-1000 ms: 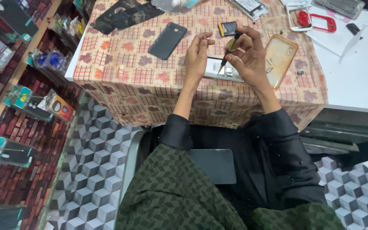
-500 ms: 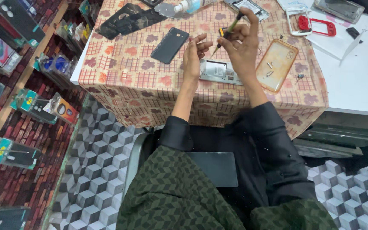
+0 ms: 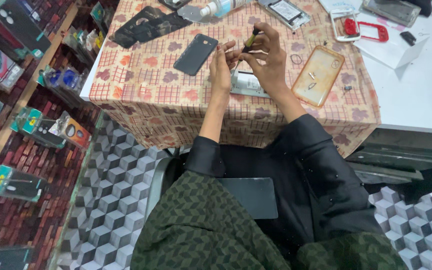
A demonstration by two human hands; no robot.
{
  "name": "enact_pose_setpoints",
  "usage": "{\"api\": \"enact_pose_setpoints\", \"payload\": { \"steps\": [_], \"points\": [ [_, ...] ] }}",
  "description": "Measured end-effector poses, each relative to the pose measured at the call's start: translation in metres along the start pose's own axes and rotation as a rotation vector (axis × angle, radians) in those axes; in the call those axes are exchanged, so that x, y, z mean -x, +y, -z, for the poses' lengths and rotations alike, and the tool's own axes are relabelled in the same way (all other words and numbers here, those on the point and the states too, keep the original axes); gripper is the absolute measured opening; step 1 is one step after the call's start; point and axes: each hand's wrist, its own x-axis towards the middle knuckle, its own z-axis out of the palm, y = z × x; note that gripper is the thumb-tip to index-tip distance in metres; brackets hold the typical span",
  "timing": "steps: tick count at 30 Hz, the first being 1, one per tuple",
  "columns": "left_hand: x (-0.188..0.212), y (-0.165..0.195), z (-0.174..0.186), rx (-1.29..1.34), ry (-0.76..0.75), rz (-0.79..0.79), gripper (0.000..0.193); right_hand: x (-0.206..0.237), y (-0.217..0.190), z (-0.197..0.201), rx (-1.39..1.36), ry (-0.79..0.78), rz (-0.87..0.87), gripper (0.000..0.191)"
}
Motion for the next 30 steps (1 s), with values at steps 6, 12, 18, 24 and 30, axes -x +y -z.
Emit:
{"api": "enact_pose_setpoints", "payload": {
  "steps": [6,12,18,24,30],
  "points": [
    [0.002,-0.012,0.005,0.094,-0.044,-0.017,0.051,0.005,-0.001,-0.002,0.001,0.029,-0.085,0.074],
    [0.006,-0.020,0.007,0.025,0.009,-0.004,0.049,0.006,0.000,-0.004,-0.055,-0.007,-0.081,0.073],
    [0.016,-0.025,0.012,-0.047,-0.002,-0.035,0.047,0.004,0.000,0.001,-0.103,-0.063,-0.126,0.075],
    [0.026,-0.021,0.014,-0.094,0.011,-0.083,0.046,-0.002,-0.007,0.001,-0.195,-0.117,-0.080,0.074],
    [0.038,-0.010,0.016,-0.133,-0.013,-0.109,0.040,0.000,-0.020,0.000,-0.153,-0.128,-0.027,0.071]
  ]
}}
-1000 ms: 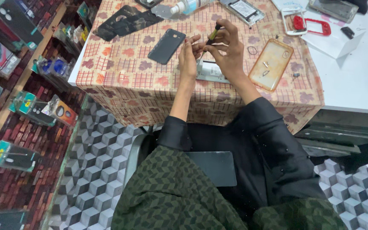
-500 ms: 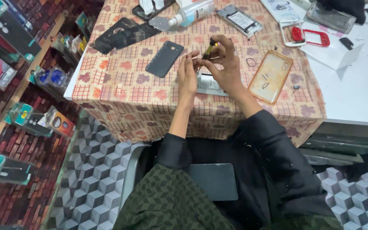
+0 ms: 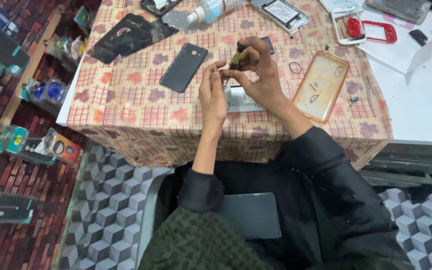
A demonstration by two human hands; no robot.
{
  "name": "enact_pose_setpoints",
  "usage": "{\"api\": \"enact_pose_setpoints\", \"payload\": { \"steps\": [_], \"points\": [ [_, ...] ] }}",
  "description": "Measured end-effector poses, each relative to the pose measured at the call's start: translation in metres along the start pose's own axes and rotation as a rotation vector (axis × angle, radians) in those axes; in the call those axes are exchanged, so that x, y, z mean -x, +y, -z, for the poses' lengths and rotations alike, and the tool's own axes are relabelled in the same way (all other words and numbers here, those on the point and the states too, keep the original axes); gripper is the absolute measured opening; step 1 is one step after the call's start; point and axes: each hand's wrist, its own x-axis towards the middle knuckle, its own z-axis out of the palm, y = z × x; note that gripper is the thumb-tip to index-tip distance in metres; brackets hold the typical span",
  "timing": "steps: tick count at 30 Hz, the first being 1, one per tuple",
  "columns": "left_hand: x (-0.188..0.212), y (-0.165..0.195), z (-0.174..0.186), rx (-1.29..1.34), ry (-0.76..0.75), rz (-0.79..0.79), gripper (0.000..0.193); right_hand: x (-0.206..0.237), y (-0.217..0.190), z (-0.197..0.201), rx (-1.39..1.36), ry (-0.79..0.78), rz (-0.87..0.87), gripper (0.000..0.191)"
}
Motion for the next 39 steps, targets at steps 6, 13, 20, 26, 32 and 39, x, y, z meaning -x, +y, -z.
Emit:
{"api": "enact_pose_setpoints", "payload": {
  "steps": [6,13,20,26,32,39],
  "points": [
    [0.008,0.020,-0.002,-0.176,-0.017,0.045,0.035,-0.001,-0.010,-0.001,0.027,-0.009,0.011,0.071],
    [0.011,0.026,-0.004,-0.148,-0.027,0.021,0.032,0.001,-0.018,-0.001,0.024,0.007,-0.029,0.072],
    [0.020,0.027,-0.004,-0.089,-0.047,0.037,0.038,-0.007,-0.023,0.006,-0.030,-0.127,-0.070,0.072],
    [0.029,0.033,-0.003,-0.035,-0.032,0.053,0.060,-0.011,-0.022,0.014,-0.107,-0.212,-0.080,0.071],
    [0.037,0.044,0.001,-0.056,-0.090,0.034,0.079,-0.010,-0.025,0.016,-0.090,-0.220,-0.070,0.070],
    [0.030,0.043,-0.002,-0.013,-0.054,0.061,0.071,-0.009,-0.027,0.016,-0.049,-0.220,-0.027,0.075]
  ]
}}
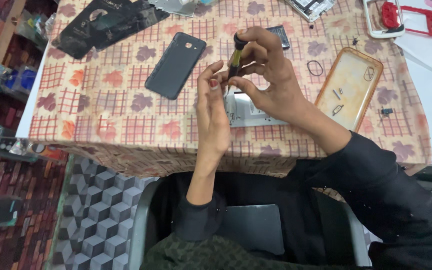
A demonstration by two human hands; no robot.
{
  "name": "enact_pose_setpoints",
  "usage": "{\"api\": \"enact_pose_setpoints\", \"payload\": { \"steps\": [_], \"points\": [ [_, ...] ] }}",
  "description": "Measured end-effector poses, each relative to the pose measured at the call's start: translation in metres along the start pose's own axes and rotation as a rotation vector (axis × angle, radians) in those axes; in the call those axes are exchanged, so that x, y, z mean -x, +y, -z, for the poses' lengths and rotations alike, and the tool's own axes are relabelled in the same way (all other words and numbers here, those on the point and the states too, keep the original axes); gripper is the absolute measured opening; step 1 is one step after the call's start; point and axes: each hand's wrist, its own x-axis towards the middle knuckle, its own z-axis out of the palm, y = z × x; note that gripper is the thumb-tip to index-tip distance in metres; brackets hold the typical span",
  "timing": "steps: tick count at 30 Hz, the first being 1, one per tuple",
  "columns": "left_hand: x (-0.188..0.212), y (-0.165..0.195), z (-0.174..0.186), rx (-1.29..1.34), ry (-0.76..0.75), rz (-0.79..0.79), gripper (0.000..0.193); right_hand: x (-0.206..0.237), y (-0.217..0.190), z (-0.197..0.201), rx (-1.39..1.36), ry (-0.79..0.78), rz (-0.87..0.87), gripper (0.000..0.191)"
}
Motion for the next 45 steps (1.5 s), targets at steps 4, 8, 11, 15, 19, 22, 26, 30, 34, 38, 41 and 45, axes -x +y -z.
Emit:
{"api": "enact_pose_setpoints", "payload": {
  "steps": [4,8,11,15,19,22,26,30,34,38,41,45],
  "points": [
    [-0.002,-0.001,-0.001,-0.049,0.017,0.006,0.071,-0.001,0.002,-0.002,-0.008,0.033,-0.021,0.075],
    [-0.002,-0.003,0.001,-0.032,0.003,-0.043,0.070,0.001,0.003,-0.006,-0.014,0.062,-0.043,0.075],
    [-0.002,-0.001,0.001,-0.029,0.008,-0.050,0.071,0.002,0.003,-0.006,0.023,0.063,-0.025,0.077],
    [0.006,0.007,-0.002,-0.098,0.044,-0.097,0.061,0.002,0.003,-0.006,-0.006,0.057,-0.043,0.076],
    [0.023,0.006,-0.004,-0.451,0.167,-0.375,0.042,0.002,0.003,-0.006,0.012,0.055,-0.027,0.076],
    [0.054,-0.003,0.006,-0.675,-0.004,-0.590,0.026,0.000,0.006,-0.006,0.052,0.044,0.010,0.077],
    [0.146,-0.022,0.009,-0.796,-0.479,-0.903,0.032,0.001,0.008,-0.006,0.055,0.050,0.012,0.077],
    [0.230,-0.056,0.011,-1.068,-0.955,-0.388,0.074,0.003,0.009,-0.007,0.053,0.058,0.005,0.076],
    [0.279,-0.095,0.029,-1.114,-1.334,0.104,0.113,0.002,0.009,-0.008,0.052,0.062,0.010,0.078],
    [0.297,-0.123,0.033,-1.157,-1.293,0.062,0.114,0.002,0.009,-0.008,0.025,0.055,0.004,0.077],
    [0.301,-0.132,0.035,-1.120,-1.191,0.054,0.109,0.001,0.009,-0.008,0.032,0.050,-0.008,0.075],
    [0.302,-0.136,0.032,-1.023,-1.061,-0.001,0.096,0.001,0.009,-0.008,0.031,0.048,-0.003,0.075]
  ]
}}
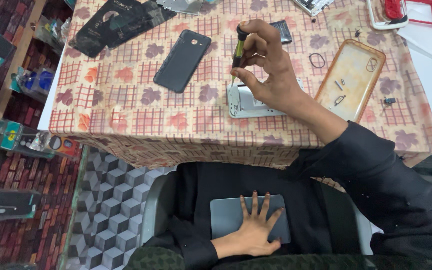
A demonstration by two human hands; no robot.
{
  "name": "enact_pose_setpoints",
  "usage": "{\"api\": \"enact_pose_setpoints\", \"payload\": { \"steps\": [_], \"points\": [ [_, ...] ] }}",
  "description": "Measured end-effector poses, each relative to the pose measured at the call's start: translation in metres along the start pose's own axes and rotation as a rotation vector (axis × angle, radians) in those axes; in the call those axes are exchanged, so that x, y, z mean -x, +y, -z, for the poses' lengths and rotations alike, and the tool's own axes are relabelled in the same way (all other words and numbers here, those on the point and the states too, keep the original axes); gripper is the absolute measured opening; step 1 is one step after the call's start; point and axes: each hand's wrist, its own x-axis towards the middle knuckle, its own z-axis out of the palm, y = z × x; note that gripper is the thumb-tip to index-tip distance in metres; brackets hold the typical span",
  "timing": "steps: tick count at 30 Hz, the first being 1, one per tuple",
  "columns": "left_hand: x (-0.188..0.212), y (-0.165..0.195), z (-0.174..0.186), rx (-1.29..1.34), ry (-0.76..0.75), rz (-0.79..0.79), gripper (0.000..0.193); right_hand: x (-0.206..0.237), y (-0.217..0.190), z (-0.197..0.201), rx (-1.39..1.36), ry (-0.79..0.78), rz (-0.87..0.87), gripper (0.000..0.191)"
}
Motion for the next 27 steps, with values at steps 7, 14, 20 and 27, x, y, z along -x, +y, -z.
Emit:
{"api": "enact_pose_setpoints", "payload": {
  "steps": [7,14,20,27],
  "points": [
    [-0.016,0.002,0.002,0.030,-0.166,0.018,0.118,-0.001,-0.001,0.002,0.003,-0.046,0.034,0.070],
    [-0.017,0.001,0.018,0.053,-0.153,0.014,0.113,0.000,-0.006,0.003,-0.130,-0.018,-0.041,0.069],
    [-0.030,-0.006,0.037,0.249,-0.298,0.015,0.093,0.001,-0.007,0.003,-0.080,-0.006,-0.039,0.069],
    [-0.018,0.015,0.039,0.110,-0.207,-0.068,0.074,0.002,-0.005,0.004,-0.097,-0.001,-0.032,0.069]
  ]
}}
